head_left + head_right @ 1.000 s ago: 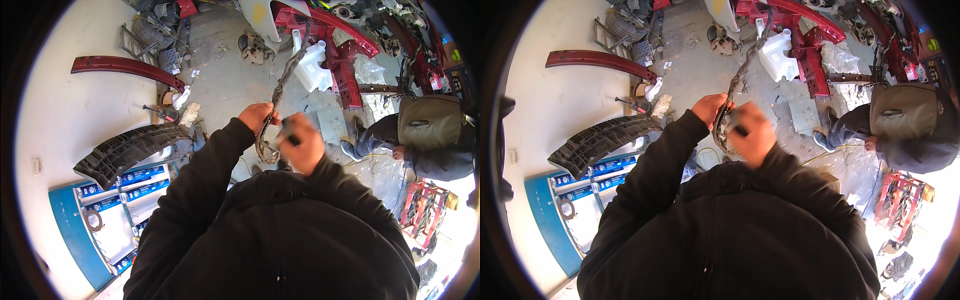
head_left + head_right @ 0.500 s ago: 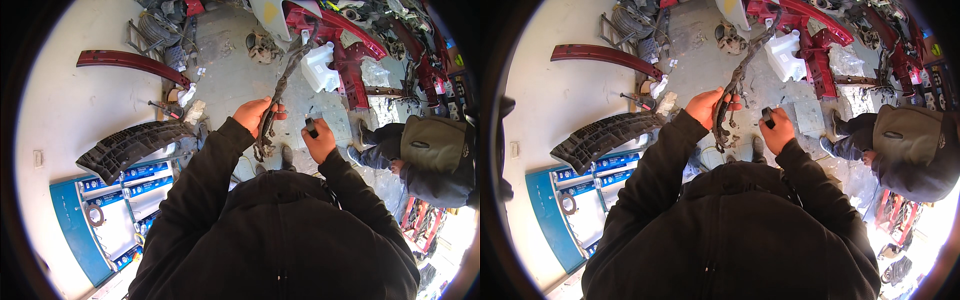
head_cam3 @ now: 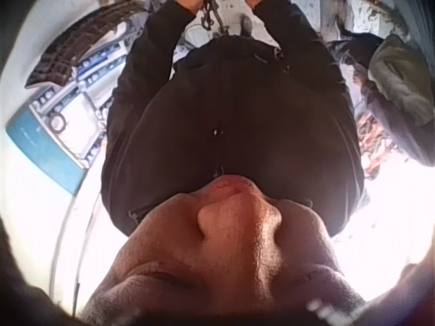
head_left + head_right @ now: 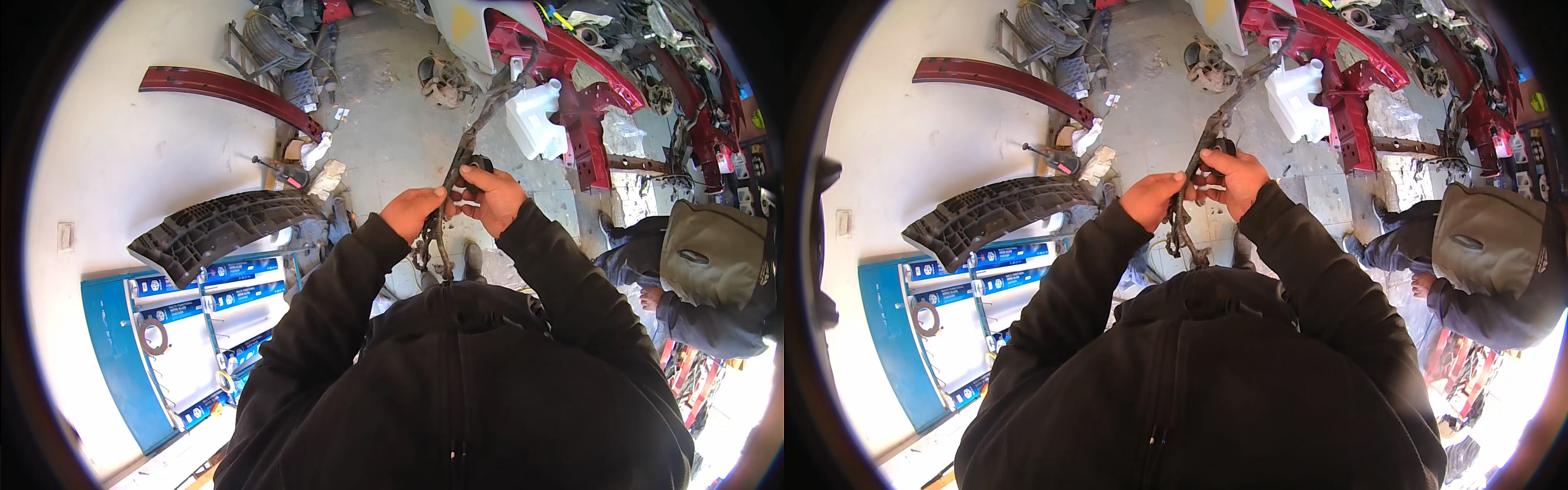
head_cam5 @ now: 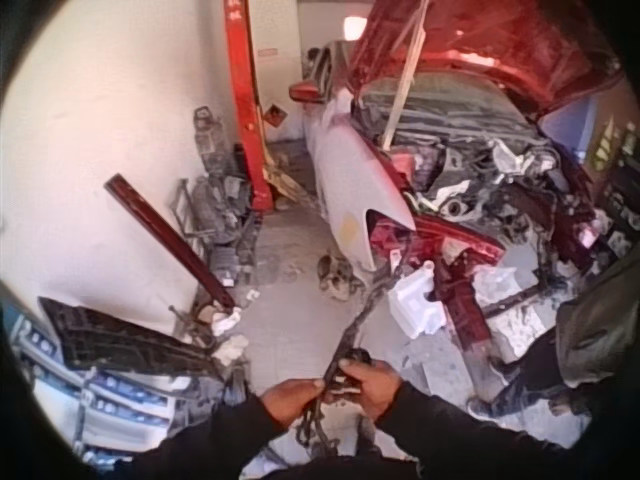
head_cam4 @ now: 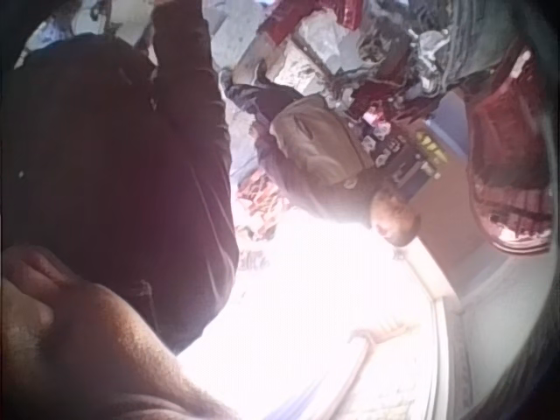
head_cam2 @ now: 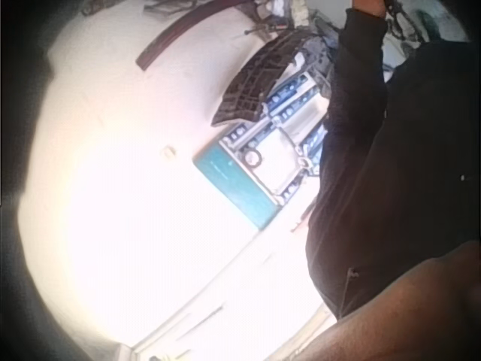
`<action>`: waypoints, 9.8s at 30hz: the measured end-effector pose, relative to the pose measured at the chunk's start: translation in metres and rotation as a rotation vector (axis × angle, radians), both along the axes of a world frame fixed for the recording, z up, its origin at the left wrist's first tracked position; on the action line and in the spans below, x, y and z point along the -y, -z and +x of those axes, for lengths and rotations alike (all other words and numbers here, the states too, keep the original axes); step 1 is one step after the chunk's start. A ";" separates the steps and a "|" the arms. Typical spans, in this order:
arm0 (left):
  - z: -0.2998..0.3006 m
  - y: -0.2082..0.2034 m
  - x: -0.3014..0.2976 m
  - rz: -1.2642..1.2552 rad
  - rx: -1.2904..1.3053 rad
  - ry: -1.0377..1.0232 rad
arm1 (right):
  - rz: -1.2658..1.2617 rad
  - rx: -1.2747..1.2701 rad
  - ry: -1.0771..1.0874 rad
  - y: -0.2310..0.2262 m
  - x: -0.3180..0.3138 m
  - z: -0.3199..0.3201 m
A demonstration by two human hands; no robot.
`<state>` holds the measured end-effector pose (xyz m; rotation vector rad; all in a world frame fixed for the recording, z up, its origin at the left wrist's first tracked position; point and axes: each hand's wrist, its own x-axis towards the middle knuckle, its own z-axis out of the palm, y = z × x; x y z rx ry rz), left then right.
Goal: The person wraps electrical tape around a bundle of wires in a workshop. They repeatedly pull, wrap, and press the tape along the length of the harness, occasionally adjusting grip and repositioning the wires.
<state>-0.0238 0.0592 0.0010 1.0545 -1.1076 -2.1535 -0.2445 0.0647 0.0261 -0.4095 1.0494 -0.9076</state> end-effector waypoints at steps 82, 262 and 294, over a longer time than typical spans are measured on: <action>0.159 -0.035 -0.194 -0.022 0.245 -0.359 | -0.046 0.110 0.257 0.036 0.051 0.037; -0.083 -0.034 -0.269 -0.251 0.405 -0.789 | -0.168 -0.134 -0.824 -0.002 -0.152 -0.054; -0.088 -0.046 -0.274 -0.772 0.831 -0.635 | -0.013 -0.245 -0.576 -0.020 -0.174 -0.017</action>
